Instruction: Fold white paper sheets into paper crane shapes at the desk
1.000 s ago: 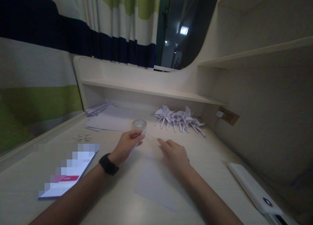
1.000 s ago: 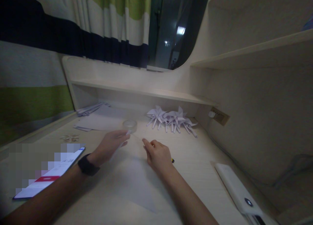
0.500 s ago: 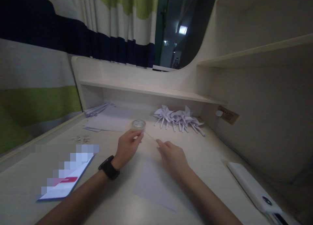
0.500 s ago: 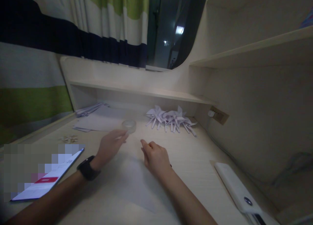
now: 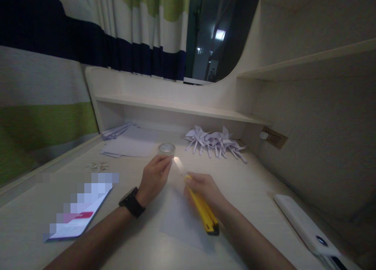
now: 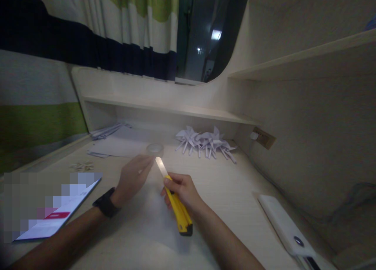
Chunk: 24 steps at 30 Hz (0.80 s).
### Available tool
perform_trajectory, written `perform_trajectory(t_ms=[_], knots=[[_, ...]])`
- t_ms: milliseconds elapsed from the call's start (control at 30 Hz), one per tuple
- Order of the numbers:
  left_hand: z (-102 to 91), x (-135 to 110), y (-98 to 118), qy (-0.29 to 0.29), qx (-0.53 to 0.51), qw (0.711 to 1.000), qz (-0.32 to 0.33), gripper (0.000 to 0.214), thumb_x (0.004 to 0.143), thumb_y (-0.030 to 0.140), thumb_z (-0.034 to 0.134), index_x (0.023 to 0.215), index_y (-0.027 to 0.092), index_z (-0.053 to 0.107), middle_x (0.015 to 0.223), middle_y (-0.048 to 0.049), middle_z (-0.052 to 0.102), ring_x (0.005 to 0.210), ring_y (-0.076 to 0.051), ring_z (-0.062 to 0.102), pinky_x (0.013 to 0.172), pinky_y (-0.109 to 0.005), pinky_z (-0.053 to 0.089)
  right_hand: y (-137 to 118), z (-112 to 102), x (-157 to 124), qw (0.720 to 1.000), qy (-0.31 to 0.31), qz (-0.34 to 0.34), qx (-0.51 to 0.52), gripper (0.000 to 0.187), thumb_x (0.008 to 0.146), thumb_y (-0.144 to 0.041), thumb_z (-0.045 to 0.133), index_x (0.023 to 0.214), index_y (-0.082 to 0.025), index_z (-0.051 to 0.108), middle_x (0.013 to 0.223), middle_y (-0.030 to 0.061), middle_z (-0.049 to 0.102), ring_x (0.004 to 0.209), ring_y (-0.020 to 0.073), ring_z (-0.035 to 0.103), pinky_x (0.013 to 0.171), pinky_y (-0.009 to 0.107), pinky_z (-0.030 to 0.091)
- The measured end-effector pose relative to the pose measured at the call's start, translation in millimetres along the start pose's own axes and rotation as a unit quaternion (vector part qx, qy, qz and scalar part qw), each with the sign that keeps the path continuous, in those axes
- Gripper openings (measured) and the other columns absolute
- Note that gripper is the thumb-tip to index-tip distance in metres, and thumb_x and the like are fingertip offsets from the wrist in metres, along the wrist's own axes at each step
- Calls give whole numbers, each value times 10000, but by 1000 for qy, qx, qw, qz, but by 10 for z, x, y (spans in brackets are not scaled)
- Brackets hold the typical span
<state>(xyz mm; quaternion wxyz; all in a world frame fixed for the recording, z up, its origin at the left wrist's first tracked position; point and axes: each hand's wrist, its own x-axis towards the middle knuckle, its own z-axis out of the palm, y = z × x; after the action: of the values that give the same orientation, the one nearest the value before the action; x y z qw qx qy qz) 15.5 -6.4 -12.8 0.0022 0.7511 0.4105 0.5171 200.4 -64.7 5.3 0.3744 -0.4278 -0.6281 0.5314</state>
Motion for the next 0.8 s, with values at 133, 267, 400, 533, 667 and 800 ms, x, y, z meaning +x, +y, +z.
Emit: perform_trajectory(t_ms=[133,267,400,533,667,800], knots=[[-4,7,-5,-8,-4,1000,-8,250,897,235,481,1020,185,692,937,-70,669,863,-190,618,805,-279,477,75,-79,10,939,72,-133,-309,237,908,-327,452,978,-177,621,712,24,623,583,137,586,555,235,426],[-4,14,-17,-22,-7,999,-32,242,890,261,490,987,209,705,903,-50,675,781,-175,624,704,-258,485,135,-120,6,853,98,-167,-484,342,901,-262,455,1222,-183,539,845,83,650,711,175,611,631,252,430],[13,9,-53,-23,-3,1000,-9,249,898,257,478,984,204,706,917,-58,675,833,-185,621,783,-275,478,98,-65,12,981,21,-73,-178,293,920,-409,423,888,-169,588,661,10,592,515,118,555,505,221,427],[31,14,-96,-23,0,1000,-6,276,906,245,452,1024,194,696,980,-78,676,916,-203,620,836,-295,472,26,-47,34,991,-7,39,131,340,801,-486,594,859,-151,568,628,-6,579,419,83,487,400,199,394],[17,42,-120,-35,-6,997,-66,253,879,247,474,972,204,705,940,-63,698,856,-204,637,809,-307,485,8,-144,60,995,16,23,100,395,765,-498,636,917,-135,598,639,7,608,433,88,513,403,198,401],[-11,84,-160,-49,-66,984,-155,272,879,317,482,978,185,697,862,-44,714,697,-178,651,687,-285,508,151,-368,164,993,79,-64,-61,497,834,-503,547,1175,-142,572,710,6,610,465,85,519,422,194,395]])
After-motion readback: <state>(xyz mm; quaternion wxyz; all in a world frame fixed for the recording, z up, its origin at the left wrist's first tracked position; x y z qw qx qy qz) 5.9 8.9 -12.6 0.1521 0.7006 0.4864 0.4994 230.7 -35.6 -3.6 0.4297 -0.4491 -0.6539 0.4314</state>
